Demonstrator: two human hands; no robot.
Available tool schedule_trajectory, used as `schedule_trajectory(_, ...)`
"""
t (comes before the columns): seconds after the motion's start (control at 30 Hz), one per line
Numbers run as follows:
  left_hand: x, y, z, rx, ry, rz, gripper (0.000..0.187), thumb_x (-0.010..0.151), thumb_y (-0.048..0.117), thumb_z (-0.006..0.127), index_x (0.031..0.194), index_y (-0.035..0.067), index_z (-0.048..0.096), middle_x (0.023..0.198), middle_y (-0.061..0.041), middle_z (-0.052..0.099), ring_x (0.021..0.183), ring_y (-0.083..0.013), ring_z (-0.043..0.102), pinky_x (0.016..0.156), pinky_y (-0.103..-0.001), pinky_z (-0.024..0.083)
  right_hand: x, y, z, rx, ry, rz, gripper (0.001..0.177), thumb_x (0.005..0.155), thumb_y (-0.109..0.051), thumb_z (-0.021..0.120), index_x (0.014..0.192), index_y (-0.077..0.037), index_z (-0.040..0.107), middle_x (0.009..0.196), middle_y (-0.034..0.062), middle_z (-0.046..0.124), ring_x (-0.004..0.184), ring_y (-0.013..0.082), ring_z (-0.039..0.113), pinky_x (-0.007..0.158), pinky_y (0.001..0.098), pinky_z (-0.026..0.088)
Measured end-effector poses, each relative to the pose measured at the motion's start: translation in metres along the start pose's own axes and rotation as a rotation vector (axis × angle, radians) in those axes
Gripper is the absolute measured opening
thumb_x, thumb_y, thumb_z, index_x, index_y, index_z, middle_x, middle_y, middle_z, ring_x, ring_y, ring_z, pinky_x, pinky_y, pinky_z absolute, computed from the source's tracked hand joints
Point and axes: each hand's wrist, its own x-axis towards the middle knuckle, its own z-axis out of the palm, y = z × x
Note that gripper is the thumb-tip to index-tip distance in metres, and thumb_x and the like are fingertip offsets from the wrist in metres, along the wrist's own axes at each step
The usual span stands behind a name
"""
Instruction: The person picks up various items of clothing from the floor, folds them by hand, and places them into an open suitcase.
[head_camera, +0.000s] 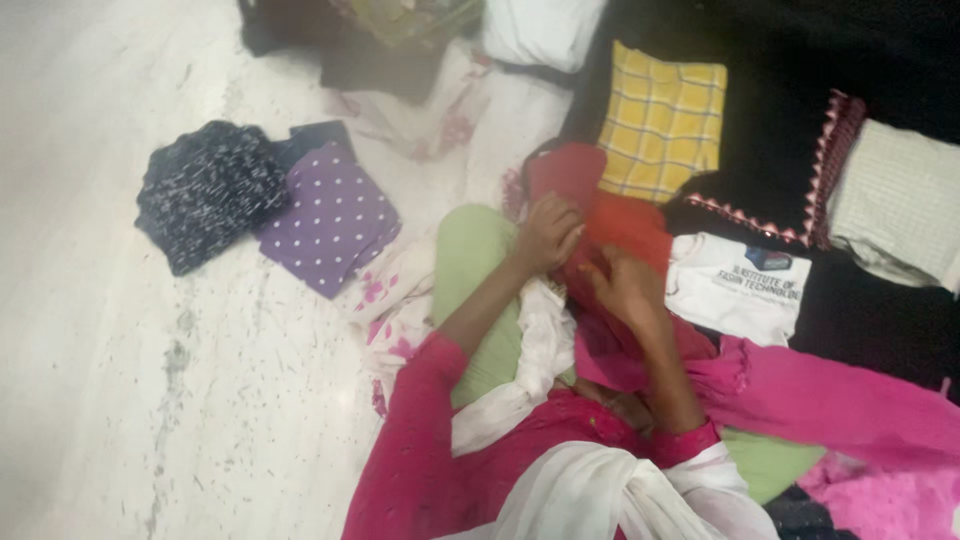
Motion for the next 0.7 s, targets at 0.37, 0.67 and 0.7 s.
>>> schedule_trajectory(0.37, -0.006, -0.070, 0.003, -0.392, 0.559, -1.128, 0.028, 0.096, 0.027, 0.057, 0.115, 0.007, 0.065, 0.112, -0.018, 0.065, 0.101, -0.0403, 0.064, 0.089, -0.049, 0.051, 0.101, 0.016, 0.072, 0.093, 0.091, -0.133, 0.060, 0.107, -0.030, 0.053, 0.159, -0.008, 0.034, 0.137, 0.0332, 0.047, 0.114, 0.0514, 0.060, 0.091, 0.0552, 0.053)
schedule_trajectory(0.67, -0.020, -0.087, 0.016, 0.013, 0.295, -0.750, 0.034, 0.106, 0.030, 0.048, 0.114, 0.002, 0.067, 0.114, -0.020, 0.064, 0.111, -0.0387, 0.060, 0.100, -0.046, 0.046, 0.129, 0.091, 0.003, -0.123, -0.080, -0.164, 0.079, 0.098, -0.026, 0.056, 0.168, -0.009, 0.024, 0.141, 0.0239, 0.051, 0.123, 0.0447, 0.054, 0.103, 0.0546, 0.045)
schedule_trajectory(0.7, -0.019, -0.084, 0.015, -0.025, 0.329, -0.783, 0.033, 0.105, 0.029, 0.050, 0.114, 0.002, 0.067, 0.114, -0.020, 0.064, 0.108, -0.0368, 0.061, 0.098, -0.045, 0.048, 0.126, 0.109, -0.003, -0.214, 0.060, -0.175, 0.074, 0.100, -0.026, 0.058, 0.165, -0.010, 0.029, 0.144, 0.0225, 0.051, 0.130, 0.0426, 0.051, 0.107, 0.0557, 0.042)
